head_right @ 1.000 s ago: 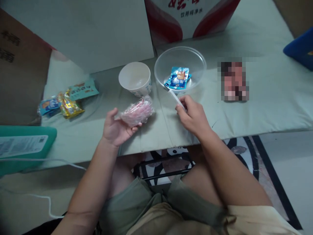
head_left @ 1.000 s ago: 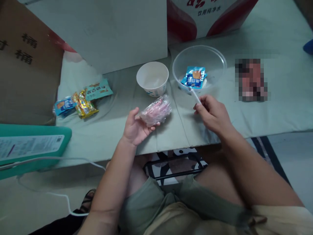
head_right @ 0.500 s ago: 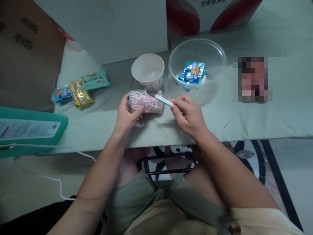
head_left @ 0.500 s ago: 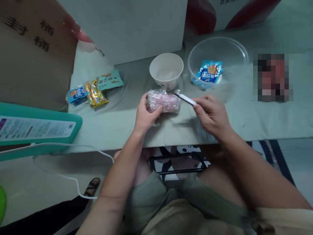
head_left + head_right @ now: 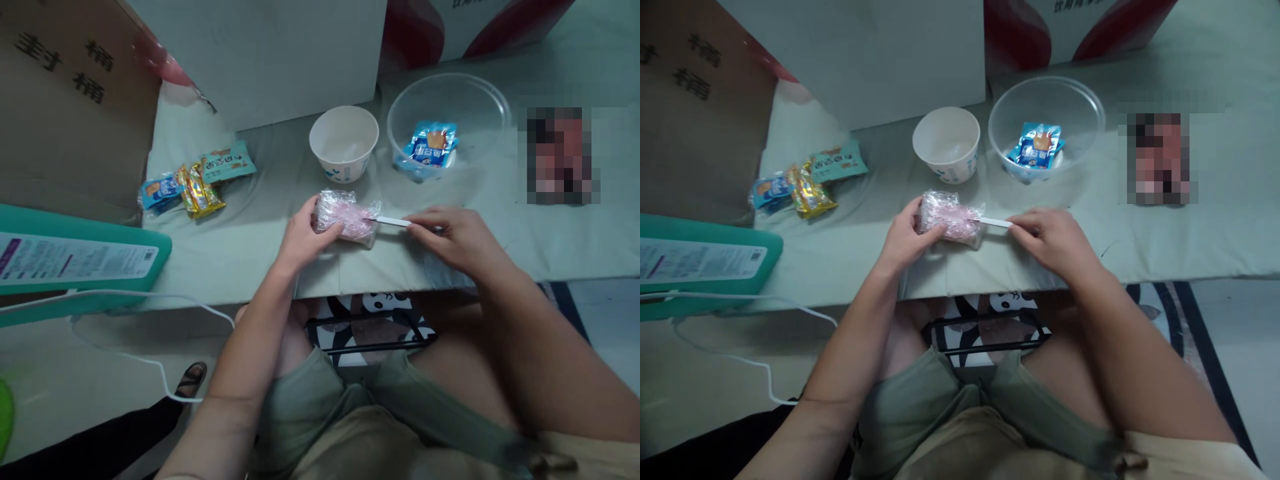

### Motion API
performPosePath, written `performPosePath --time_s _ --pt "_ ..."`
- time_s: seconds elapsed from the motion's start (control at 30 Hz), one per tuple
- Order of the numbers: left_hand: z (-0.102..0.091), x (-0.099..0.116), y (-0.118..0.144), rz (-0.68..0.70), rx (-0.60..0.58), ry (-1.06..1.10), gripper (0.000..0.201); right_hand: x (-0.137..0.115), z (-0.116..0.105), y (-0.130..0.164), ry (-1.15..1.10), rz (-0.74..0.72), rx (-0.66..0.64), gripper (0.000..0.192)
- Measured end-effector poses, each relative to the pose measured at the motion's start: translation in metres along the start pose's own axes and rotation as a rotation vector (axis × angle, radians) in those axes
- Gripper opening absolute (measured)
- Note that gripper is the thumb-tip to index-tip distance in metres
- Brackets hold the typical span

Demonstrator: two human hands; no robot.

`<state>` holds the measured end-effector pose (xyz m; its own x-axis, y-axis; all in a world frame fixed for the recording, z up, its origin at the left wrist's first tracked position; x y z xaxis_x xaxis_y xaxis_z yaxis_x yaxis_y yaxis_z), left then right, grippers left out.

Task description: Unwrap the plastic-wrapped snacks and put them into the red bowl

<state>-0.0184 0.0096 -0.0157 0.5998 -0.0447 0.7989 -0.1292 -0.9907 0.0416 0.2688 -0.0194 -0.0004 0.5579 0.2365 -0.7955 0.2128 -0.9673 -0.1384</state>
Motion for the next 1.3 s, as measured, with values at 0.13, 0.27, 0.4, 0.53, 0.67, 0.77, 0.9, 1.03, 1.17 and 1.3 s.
performPosePath --time_s 0.13,0.27,0.4,0.53,0.67,0.77,0.9,1.03,1.17,1.3 --pt "-0.013 -0.012 -0.004 -0.008 0.147 -0.144 0.071 0.015 -0.028 0.01 0.099 0.099 0.068 0.017" --pt "-0.016 -0.016 -0.006 0.132 0.272 -0.222 0.077 0.01 -0.037 0.005 0.357 0.265 0.155 0.022" --pt "-0.007 -0.003 -0.006 0.169 0.224 -0.223 0.048 -0.003 -0.025 -0.003 0.515 0.322 0.21 0.033" --pt "-0.007 0.008 -0.006 0.014 0.3 -0.039 0.007 -0.02 0.002 -0.005 0.253 -0.059 0.057 0.045" --pt "-0.018 0.007 -0.005 -0.22 0.221 0.362 0.006 -0.034 0.028 -0.006 0.098 -0.29 -0.136 0.059" --pt "-0.027 0.005 -0.003 -0.304 0.202 0.391 0.016 -0.035 0.031 -0.009 0.116 -0.257 -0.199 0.046" --pt "-0.038 -0.001 -0.001 -0.332 0.32 0.251 0.012 -0.025 0.012 -0.009 0.111 -0.259 -0.173 0.028" --pt "-0.047 -0.015 -0.001 -0.365 0.333 0.048 0.016 -0.01 -0.009 -0.004 0.194 -0.187 -0.03 0.025" --pt "-0.052 -0.022 0.0 -0.141 0.492 -0.118 0.009 -0.011 -0.015 0.0 0.165 -0.134 0.139 0.031" --pt "-0.043 -0.009 0.005 0.382 0.343 -0.333 0.031 -0.029 -0.004 -0.001 0.048 -0.188 0.164 0.039"
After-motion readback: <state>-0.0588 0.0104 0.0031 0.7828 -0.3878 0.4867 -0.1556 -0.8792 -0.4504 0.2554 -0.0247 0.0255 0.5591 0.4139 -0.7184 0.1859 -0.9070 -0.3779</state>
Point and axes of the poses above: each hand's wrist, its own y-axis away from the middle knuckle, its own z-axis out of the palm, x = y × z, the point moved 1 cm from there along -y, towards the middle knuckle, and after that the axes turned 10 degrees about -y, right-handed, at the moved point
